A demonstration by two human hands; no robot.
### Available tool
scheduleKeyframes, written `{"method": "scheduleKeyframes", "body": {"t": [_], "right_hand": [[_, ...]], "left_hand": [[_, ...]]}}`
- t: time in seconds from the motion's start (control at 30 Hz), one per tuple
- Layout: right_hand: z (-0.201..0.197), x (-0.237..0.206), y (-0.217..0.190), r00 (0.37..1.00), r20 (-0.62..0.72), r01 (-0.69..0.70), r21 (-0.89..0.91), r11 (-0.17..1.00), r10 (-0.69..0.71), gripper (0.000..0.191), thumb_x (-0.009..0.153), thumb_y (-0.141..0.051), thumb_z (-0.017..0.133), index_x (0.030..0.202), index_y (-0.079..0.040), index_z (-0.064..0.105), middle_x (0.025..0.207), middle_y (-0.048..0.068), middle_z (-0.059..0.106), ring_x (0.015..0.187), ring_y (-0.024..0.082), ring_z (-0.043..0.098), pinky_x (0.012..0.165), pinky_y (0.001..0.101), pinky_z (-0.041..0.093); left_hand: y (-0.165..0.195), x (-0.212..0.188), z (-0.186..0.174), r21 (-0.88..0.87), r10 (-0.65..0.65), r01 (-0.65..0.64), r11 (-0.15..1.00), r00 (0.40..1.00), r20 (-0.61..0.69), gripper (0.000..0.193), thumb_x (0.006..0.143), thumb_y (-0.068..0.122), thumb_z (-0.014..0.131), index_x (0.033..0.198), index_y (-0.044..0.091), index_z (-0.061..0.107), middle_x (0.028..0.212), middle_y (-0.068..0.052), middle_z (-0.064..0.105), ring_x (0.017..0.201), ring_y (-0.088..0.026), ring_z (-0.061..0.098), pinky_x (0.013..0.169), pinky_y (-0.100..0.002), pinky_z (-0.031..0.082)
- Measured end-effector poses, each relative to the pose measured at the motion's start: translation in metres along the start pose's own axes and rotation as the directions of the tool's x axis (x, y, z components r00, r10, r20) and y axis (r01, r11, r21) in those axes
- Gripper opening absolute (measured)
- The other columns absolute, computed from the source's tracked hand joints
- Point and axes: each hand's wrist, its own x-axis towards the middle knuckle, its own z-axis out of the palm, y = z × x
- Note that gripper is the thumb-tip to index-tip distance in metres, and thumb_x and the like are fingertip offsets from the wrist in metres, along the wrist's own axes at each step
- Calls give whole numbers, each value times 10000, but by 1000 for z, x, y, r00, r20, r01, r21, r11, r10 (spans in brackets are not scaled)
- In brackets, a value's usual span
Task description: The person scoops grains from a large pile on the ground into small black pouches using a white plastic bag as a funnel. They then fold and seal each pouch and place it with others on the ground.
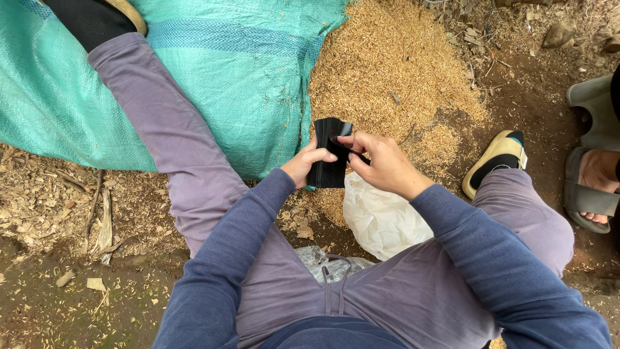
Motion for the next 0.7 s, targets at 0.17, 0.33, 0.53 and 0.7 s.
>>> {"method": "scheduleKeyframes", "body": {"t": [0.17,0.33,0.53,0.7], "right_hand": [[2,-4,-6,987,93,-123,-78,989,130,156,856,-98,697,908,-9,580,996,167,779,803,308,744,745,391,584],[-5,-6,-6,995,85,-47,2,999,47,189,865,-91,673,815,-5,513,1029,177,771,876,270,761,683,379,568],[-11,-7,-9,991,116,-72,35,997,68,199,845,-79,655,790,-10,477,1134,163,772,838,240,758,679,371,568],[-13,-12,-8,975,149,-162,-27,986,164,212,846,-100,663,781,-10,482,1172,137,775,773,265,743,651,388,560]], "left_hand": [[-4,1,0,50,-43,44,998,999,-12,573,810,160,594,1357,69,450,1081,-102,625,932,-219,670,823,-397,606],[-9,2,-3,72,-44,43,996,999,8,528,810,165,596,1319,54,509,1045,-90,631,894,-190,659,799,-347,592],[-3,0,-4,119,-68,64,991,997,29,500,802,159,588,1279,25,520,1026,-105,635,879,-204,675,785,-366,608],[3,-7,3,131,-136,125,984,987,85,486,805,184,559,1264,35,497,1014,-168,697,867,-239,732,769,-374,628]]}}
